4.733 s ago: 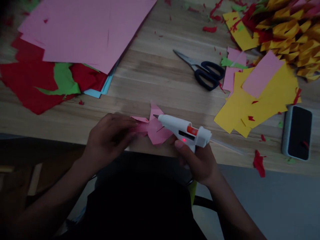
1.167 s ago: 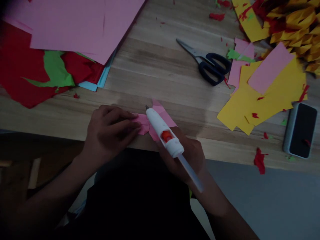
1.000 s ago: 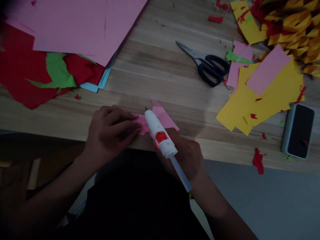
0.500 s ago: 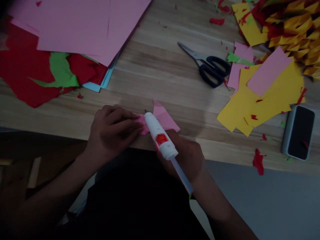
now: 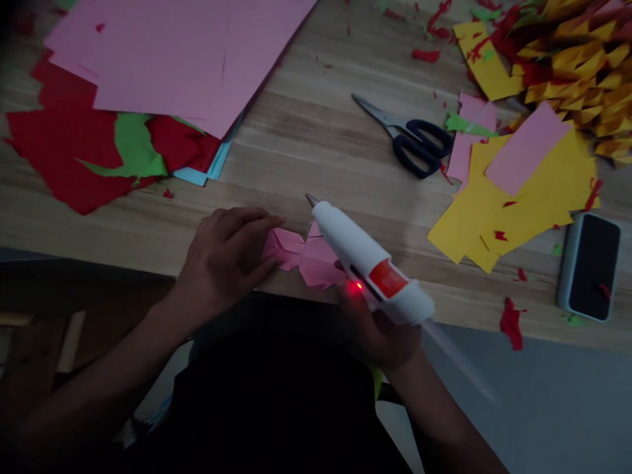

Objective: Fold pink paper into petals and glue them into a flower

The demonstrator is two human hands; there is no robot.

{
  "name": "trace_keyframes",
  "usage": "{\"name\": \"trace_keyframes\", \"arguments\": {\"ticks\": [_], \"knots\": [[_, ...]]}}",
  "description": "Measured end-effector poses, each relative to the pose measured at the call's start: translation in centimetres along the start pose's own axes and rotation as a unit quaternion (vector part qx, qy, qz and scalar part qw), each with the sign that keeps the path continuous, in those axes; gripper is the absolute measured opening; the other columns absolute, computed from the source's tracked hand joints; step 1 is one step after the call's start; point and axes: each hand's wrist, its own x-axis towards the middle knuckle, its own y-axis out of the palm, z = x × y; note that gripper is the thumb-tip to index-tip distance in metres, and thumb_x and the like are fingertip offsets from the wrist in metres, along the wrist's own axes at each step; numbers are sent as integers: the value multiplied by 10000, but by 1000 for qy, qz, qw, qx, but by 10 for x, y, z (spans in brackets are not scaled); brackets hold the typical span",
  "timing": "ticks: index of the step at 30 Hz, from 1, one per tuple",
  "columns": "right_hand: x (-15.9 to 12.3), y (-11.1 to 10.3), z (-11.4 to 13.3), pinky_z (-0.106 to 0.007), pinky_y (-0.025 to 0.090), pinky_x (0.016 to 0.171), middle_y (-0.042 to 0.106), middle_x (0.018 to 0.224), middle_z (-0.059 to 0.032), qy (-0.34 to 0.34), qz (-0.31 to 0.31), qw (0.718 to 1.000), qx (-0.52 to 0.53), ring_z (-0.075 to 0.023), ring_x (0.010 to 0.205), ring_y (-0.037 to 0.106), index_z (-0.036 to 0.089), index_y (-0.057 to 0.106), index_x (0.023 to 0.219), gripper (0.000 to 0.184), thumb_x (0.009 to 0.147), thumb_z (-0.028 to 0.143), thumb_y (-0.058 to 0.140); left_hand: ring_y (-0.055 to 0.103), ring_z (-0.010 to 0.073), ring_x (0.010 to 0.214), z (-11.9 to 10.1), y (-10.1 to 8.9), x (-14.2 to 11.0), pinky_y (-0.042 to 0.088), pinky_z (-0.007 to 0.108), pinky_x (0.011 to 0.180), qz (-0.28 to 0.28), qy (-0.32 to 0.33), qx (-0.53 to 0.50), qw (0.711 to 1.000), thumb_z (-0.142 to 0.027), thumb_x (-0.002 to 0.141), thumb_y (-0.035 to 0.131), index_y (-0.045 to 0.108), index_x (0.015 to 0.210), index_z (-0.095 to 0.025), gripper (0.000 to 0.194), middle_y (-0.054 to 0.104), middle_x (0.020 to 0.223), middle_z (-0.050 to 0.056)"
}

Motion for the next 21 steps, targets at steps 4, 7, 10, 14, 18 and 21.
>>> {"name": "trace_keyframes", "arguments": {"ticks": [4, 7, 10, 14, 18, 21], "knots": [[2, -2, 2, -278, 417, 360, 645, 643, -11, 48, -59, 986, 149, -149, 432, 563, 256, 619, 888, 222, 969, 431, 507, 594, 254, 1017, 7, -3, 4, 463, 402, 830, 19, 19, 16, 1000, -343, 924, 635, 705, 1075, -254, 189, 643, 1157, 85], [1, -3, 0, -277, 413, 361, 588, 546, 19, 71, -53, 980, 176, -157, 423, 558, 251, 643, 894, 242, 947, 463, 540, 611, 241, 993, 13, -8, 12, 479, 393, 832, 38, 34, -7, 999, -318, 937, 612, 688, 1007, -220, 142, 680, 1080, 73], [-3, -6, -6, -284, 464, 400, 600, 568, 35, 70, -27, 984, 160, -154, 440, 566, 261, 658, 975, 234, 942, 466, 550, 632, 231, 1051, 19, -16, 16, 493, 393, 894, 47, 56, -42, 996, -316, 944, 607, 641, 1119, -245, 192, 695, 1139, 59], [-8, -14, -15, -299, 518, 458, 641, 631, 19, 38, 15, 991, 126, -171, 518, 622, 266, 687, 1027, 208, 929, 429, 603, 628, 250, 1066, 21, -28, 10, 484, 411, 917, 19, 22, -22, 999, -431, 894, 671, 612, 1167, -270, 323, 685, 1147, 64], [-3, -17, -15, -290, 506, 449, 617, 595, 38, 45, 51, 988, 139, -157, 475, 590, 258, 674, 1054, 238, 936, 448, 593, 622, 260, 930, 22, -24, 0, 467, 410, 798, 7, -43, 42, 998, -525, 851, 691, 652, 1131, -254, 392, 700, 1059, 70], [6, -16, -8, -275, 495, 446, 666, 652, 20, 10, 72, 991, 113, -146, 479, 599, 245, 687, 1005, 209, 929, 422, 606, 619, 247, 898, 25, -17, 1, 453, 397, 776, -8, -60, 53, 997, -436, 899, 657, 683, 1080, -246, 264, 719, 1017, 53]]}}
